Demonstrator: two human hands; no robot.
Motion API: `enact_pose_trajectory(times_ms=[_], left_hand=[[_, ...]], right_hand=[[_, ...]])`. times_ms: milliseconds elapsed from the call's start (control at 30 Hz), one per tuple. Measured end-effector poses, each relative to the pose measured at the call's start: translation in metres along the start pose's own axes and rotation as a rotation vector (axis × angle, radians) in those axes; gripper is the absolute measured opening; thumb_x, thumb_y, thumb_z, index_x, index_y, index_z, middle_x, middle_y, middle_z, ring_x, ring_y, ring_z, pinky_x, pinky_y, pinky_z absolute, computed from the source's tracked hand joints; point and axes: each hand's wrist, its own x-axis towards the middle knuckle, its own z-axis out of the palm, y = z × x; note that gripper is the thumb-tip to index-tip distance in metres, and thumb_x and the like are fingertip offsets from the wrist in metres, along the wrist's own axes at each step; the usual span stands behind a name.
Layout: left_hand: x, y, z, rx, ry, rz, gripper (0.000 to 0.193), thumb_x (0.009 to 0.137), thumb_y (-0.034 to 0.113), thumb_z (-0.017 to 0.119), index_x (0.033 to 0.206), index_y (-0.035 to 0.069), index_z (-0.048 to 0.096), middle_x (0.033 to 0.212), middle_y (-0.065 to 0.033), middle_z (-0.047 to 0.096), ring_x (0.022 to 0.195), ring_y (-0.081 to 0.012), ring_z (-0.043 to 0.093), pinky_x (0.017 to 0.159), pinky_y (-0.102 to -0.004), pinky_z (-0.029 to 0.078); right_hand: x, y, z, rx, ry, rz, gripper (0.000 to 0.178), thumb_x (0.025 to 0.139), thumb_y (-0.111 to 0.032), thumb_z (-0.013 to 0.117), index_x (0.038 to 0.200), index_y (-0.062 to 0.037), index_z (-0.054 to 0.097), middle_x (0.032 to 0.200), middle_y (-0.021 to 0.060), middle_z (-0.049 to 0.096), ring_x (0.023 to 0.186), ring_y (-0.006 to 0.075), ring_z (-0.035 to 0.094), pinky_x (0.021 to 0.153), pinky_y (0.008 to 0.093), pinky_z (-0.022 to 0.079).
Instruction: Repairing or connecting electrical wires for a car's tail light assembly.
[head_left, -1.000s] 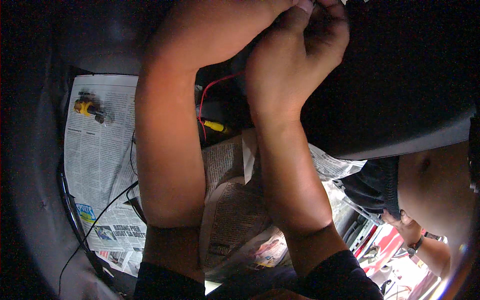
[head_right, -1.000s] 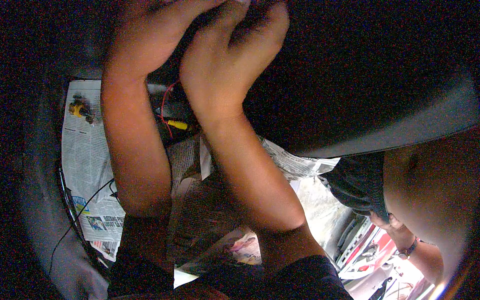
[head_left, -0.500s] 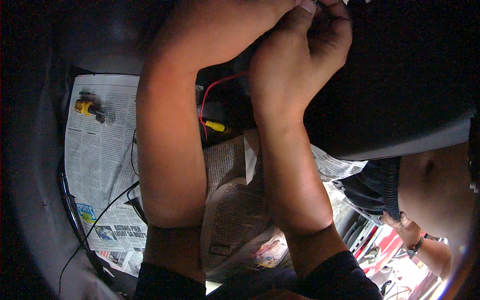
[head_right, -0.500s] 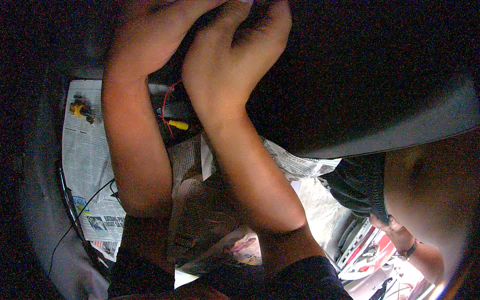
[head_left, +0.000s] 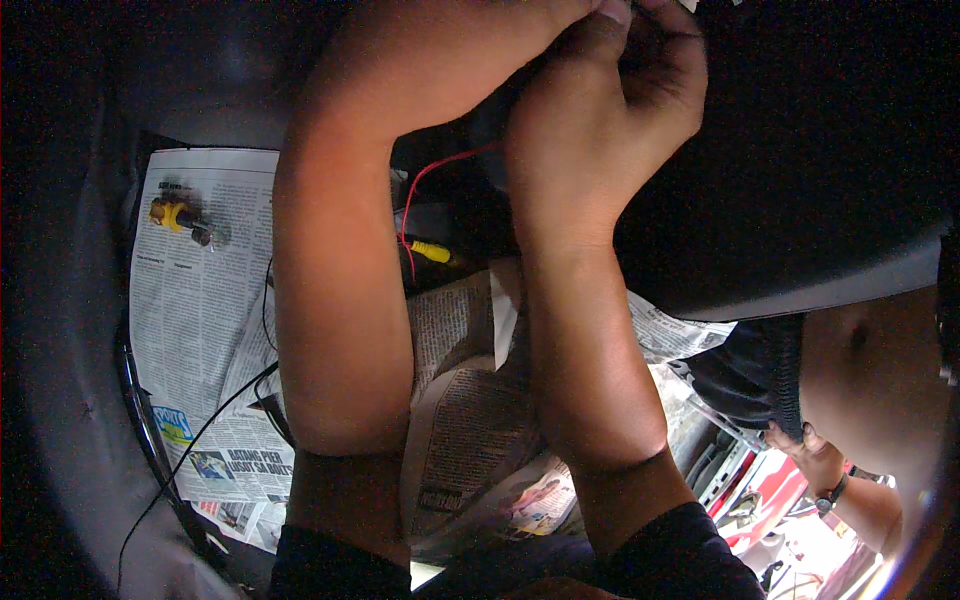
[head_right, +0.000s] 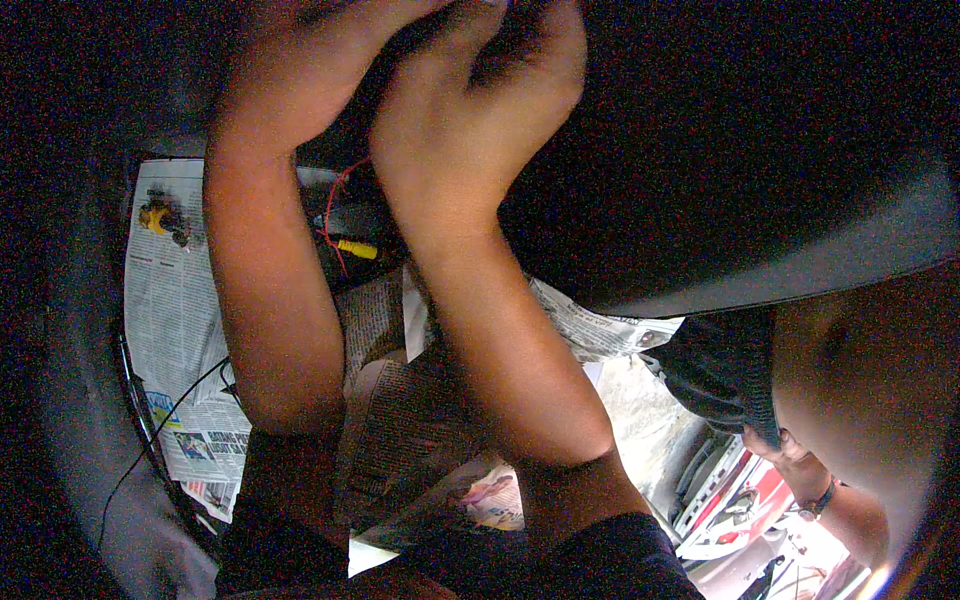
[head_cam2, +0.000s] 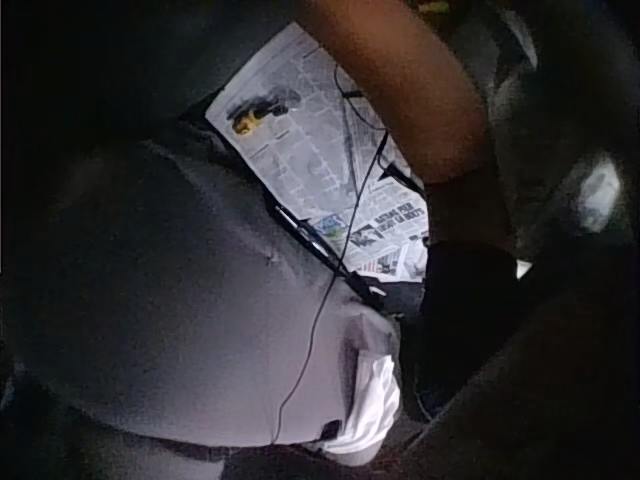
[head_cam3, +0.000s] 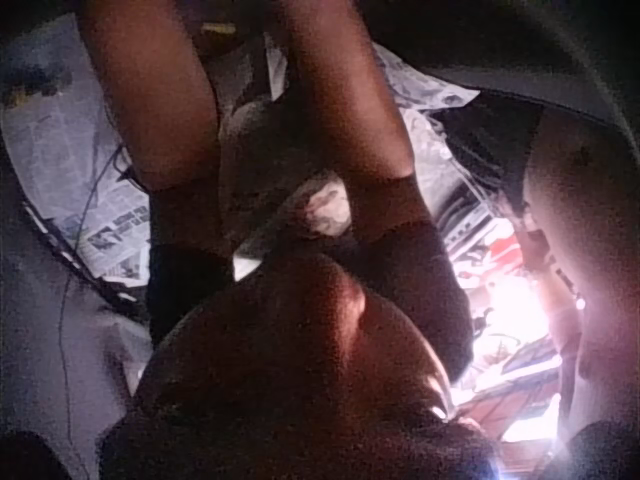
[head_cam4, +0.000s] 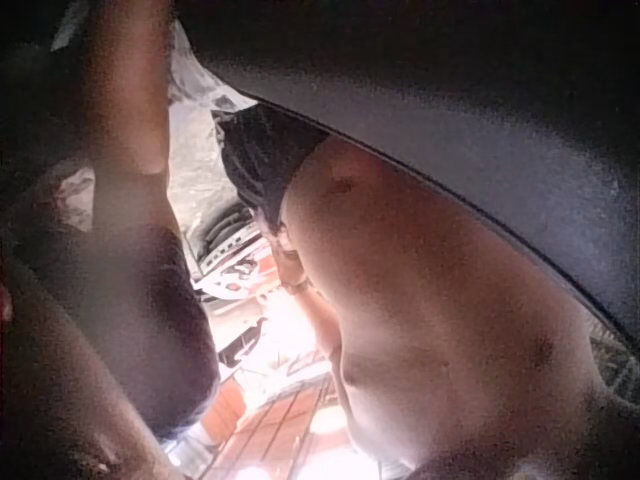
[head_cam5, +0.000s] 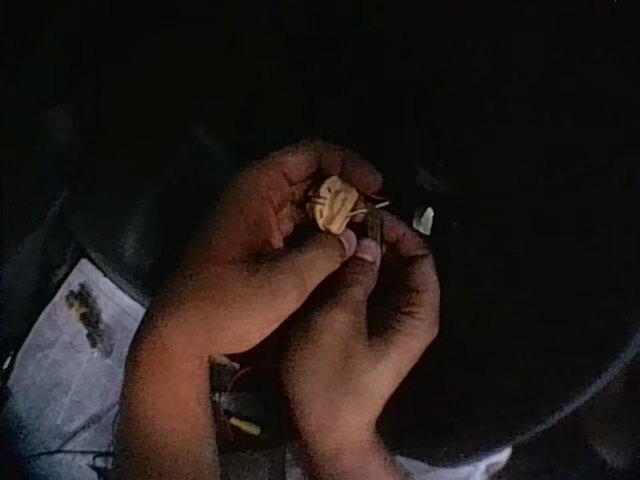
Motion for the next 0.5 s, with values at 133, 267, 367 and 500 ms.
enact_pose_trajectory(times_ms=[133, 267, 367, 500], left_hand=[[-0.003, -0.012, -0.006, -0.027, 0.0, 0.008, 0.033, 0.088, -0.005, 0.065, 0.12, 0.002, 0.064, 0.106, -0.0064, 0.068, 0.1, -0.0146, 0.066, 0.09, -0.0289, 0.055], [-0.003, 0.004, -0.003, 0.004, 0.01, 0.012, 0.034, 0.088, -0.006, 0.065, 0.122, 0.001, 0.064, 0.107, -0.0068, 0.068, 0.1, -0.0149, 0.066, 0.09, -0.0297, 0.056], [-0.005, 0.014, -0.003, 0.009, 0.013, -0.031, 0.034, 0.089, -0.005, 0.065, 0.123, 0.0, 0.064, 0.108, -0.0076, 0.068, 0.101, -0.015, 0.067, 0.09, -0.0298, 0.056], [-0.006, 0.01, -0.003, -0.101, 0.002, -0.04, 0.034, 0.09, -0.004, 0.066, 0.124, -0.002, 0.063, 0.11, -0.0089, 0.069, 0.102, -0.0149, 0.068, 0.092, -0.0293, 0.057]], right_hand=[[-0.003, -0.011, 0.008, -0.036, 0.078, 0.164, 0.023, 0.109, -0.009, 0.047, 0.124, 0.0052, 0.056, 0.117, 0.0152, 0.063, 0.109, 0.0205, 0.063, 0.096, 0.0315, 0.052], [0.002, -0.001, 0.0, 0.099, 0.041, 0.206, 0.028, 0.11, -0.015, 0.047, 0.128, 0.0062, 0.053, 0.121, 0.0172, 0.061, 0.112, 0.022, 0.061, 0.098, 0.0321, 0.052], [0.003, -0.002, -0.002, 0.086, -0.015, 0.175, 0.029, 0.11, -0.014, 0.046, 0.129, 0.007, 0.052, 0.122, 0.0176, 0.061, 0.113, 0.0226, 0.061, 0.099, 0.0322, 0.051], [-0.002, -0.008, 0.009, 0.031, 0.07, 0.163, 0.028, 0.11, -0.013, 0.045, 0.128, 0.0073, 0.051, 0.121, 0.0172, 0.061, 0.112, 0.0224, 0.061, 0.099, 0.0321, 0.051]])
